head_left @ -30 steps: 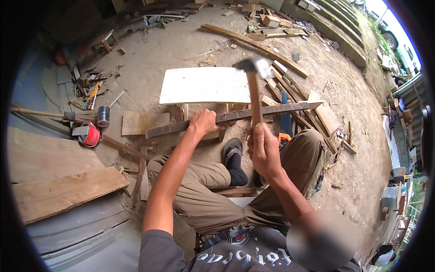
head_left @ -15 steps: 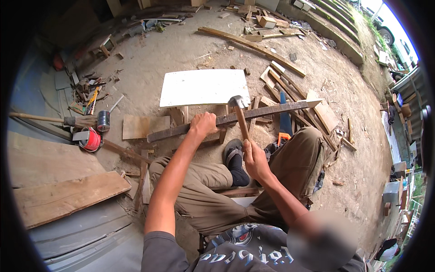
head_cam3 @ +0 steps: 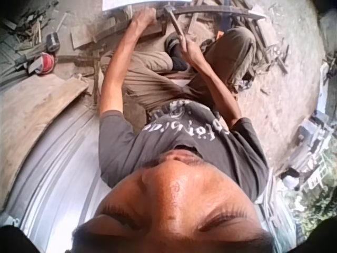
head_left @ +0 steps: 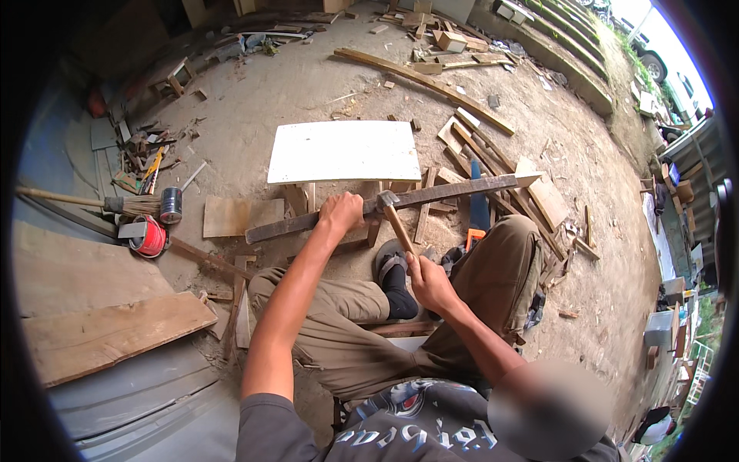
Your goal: The person assembles a small wooden stool by hand, using a hammer and nails to attach legs and crossbars to a white rectangular seat. The person repeatedly positions and secures wooden pieces while sitting on the ground.
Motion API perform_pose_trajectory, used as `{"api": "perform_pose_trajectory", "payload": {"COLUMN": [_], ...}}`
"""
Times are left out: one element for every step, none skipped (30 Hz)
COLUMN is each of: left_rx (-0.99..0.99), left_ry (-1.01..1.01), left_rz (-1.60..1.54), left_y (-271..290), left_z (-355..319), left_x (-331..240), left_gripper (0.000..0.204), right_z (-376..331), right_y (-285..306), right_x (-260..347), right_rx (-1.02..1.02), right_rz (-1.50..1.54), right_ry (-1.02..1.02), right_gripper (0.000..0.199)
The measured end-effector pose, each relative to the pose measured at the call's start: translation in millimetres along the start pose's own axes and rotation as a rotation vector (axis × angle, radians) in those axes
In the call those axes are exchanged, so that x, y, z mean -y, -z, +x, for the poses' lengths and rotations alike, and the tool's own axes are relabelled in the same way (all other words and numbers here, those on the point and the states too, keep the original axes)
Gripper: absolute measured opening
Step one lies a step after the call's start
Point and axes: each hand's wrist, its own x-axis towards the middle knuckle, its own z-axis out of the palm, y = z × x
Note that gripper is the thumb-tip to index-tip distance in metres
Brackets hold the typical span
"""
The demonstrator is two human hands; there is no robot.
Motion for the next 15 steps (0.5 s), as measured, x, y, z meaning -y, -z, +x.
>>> {"api": "perform_pose_trajectory", "payload": {"left_rx": [0.000,0.000,0.007,0.014,0.020,0.021,0.031,0.042,0.043,0.048,0.052,0.063,0.017,-0.015,-0.027], "left_ry": [0.017,0.034,0.037,0.041,0.045,0.042,0.026,0.010,-0.012,-0.010,-0.009,0.009,0.013,0.016,0.029], "left_rz": [0.006,0.013,0.010,0.007,0.004,0.005,0.012,0.019,0.023,0.010,-0.004,-0.021,-0.004,0.011,0.023], "left_y": [6.1,10.9,9.6,8.8,8.2,7.3,6.4,5.4,8.9,12.0,15.1,16.1,18.4,17.5,8.6], "left_z": [-1.7,-1.5,-1.8,0.1,0.9,3.1,2.5,1.2,2.3,2.3,1.8,-2.7,-1.6,-1.0,-5.1], "left_x": [-0.9,-2.3,-0.9,-0.8,0.9,-1.3,-0.9,-0.1,-2.7,-4.6,-5.8,-4.5,-3.6,-2.8,0.5], "left_gripper": [0.050,0.049,0.049,0.048,0.048,0.047,0.046,0.045,0.044,0.044,0.043,0.042,0.042,0.042,0.042], "right_z": [-6.4,-7.1,-10.7,-12.6,-9.3,-3.2,1.5,5.3,12.3,17.1,18.9,18.4,20.2,21.0,17.8], "right_y": [6.4,9.9,8.8,5.6,1.5,1.3,0.4,-3.8,-4.1,-2.5,4.3,18.7,27.6,24.4,31.5], "right_x": [13.8,20.0,26.2,30.8,35.3,38.0,39.2,30.3,25.4,21.8,18.0,41.2,58.4,64.7,87.4], "right_rx": [0.014,-0.016,-0.041,-0.065,-0.119,-0.152,-0.185,-0.099,-0.020,0.059,0.050,0.060,0.066,-0.046,-0.135], "right_rz": [0.014,0.069,0.132,0.196,0.219,0.222,0.225,0.215,0.198,0.180,0.217,0.254,0.293,0.397,0.428], "right_ry": [-0.060,-0.069,-0.086,-0.103,-0.046,0.004,0.056,-0.020,-0.092,-0.164,-0.181,-0.197,-0.214,-0.075,0.087], "right_gripper": [0.046,0.046,0.046,0.046,0.047,0.048,0.048,0.048,0.048,0.047,0.047,0.046,0.045,0.044,0.042]}}
